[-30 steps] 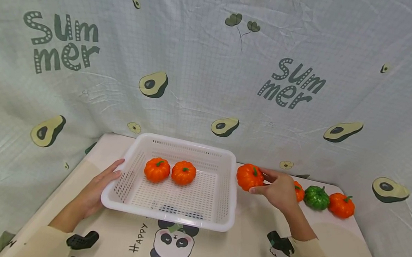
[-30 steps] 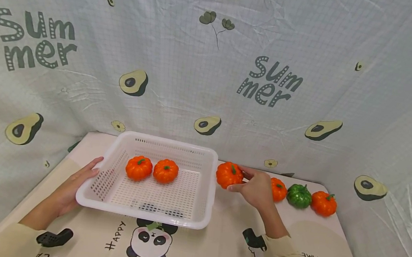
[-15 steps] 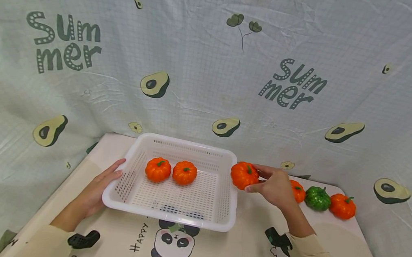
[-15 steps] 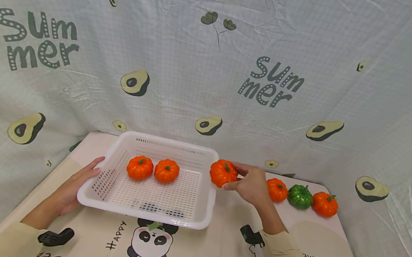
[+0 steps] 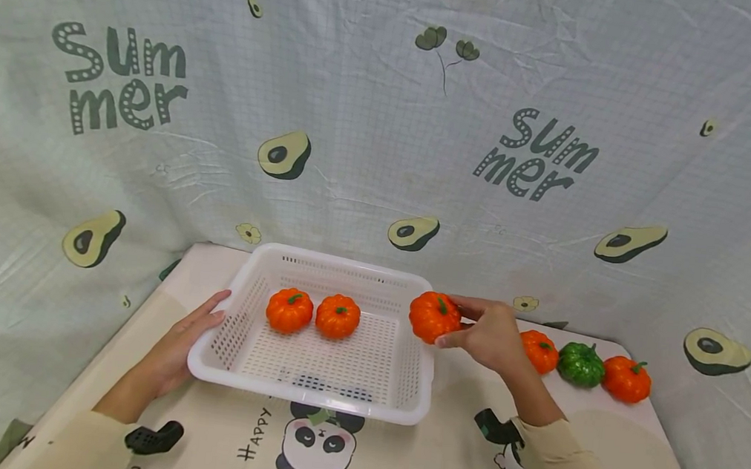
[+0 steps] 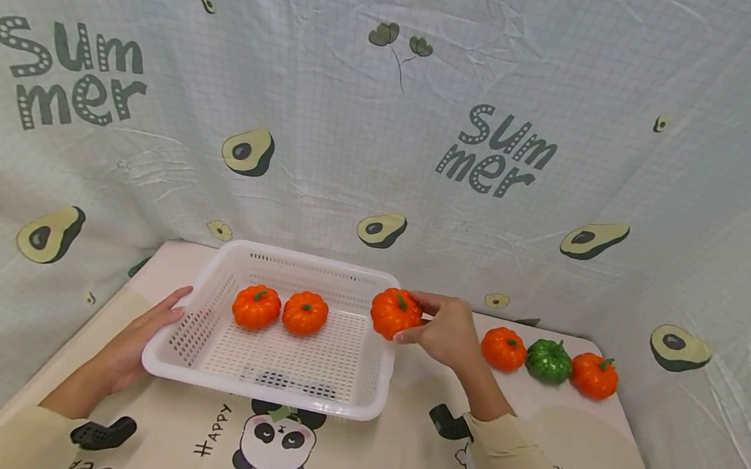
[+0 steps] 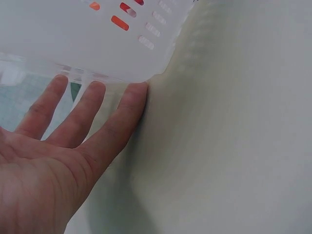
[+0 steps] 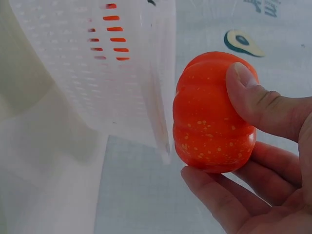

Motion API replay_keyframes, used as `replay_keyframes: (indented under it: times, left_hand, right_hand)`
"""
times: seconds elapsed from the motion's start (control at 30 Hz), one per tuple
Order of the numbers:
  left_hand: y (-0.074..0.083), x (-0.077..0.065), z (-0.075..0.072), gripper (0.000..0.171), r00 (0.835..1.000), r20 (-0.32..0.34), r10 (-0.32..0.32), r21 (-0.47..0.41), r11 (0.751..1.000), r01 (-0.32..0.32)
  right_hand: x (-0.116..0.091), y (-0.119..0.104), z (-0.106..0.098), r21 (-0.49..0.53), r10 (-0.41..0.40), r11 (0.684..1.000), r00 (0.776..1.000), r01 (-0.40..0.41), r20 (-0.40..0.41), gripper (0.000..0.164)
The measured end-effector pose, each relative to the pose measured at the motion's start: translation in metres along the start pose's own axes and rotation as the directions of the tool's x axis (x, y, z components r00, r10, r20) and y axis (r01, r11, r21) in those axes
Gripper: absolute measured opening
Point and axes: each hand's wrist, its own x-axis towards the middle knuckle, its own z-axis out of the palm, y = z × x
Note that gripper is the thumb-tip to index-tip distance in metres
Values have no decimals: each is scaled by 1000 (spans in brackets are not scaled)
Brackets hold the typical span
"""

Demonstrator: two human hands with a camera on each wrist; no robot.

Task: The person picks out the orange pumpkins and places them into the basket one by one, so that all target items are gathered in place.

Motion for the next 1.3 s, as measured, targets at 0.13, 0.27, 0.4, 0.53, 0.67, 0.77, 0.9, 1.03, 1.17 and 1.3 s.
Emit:
replay_keyframes:
  times: [0.13,0.27,0.4,0.53,0.67,0.77,0.9,1.03,1.17,1.3]
  left_hand:
    - [0,0,0,67,1000,0,1,-1,1000,-1]
    - [1,-1,0,67,1000,-3,1,-8,1000,-1]
    - [1,-1,0,67,1000,-4,0,-11,1000,0]
    - [1,-1,0,67,1000,0,1,-7,1000,-1]
    - [0,0,0,67,1000,5,2,-4,1000,-2]
    - [-1,-1,0,67,1000,6,2,-5,1000,-2]
    - [-1,-1,0,67,1000,6,1,-4,1000,-1]
    - [0,-1,0,68,1000,2,3,-5,1000,-3]
    - [0,-1,1,68,1000,1,8,-1,1000,-8]
    - [1,-2,1,68,1000,7,10,-4,1000,-10]
  right_hand:
    - [1,-4,4,-11,-28,1000,1000,28,-11,71]
    - [2,-6,9,-37,-75,997,997,74,-18,69]
    - [5,-8,12,-40,-98,994,995,97,-12,69]
    - [8,-9,13,-23,-103,994,995,102,-4,69]
    - [12,-10,16,1,-113,994,994,113,1,69]
    - [14,-11,18,18,-111,994,994,111,13,70]
    - [18,-13,22,21,-116,993,993,115,31,71]
    - [23,-12,26,5,-133,991,990,133,35,73]
    - [28,-10,31,0,-124,992,991,124,39,73]
    - [32,-10,37,-16,-141,990,989,142,39,70]
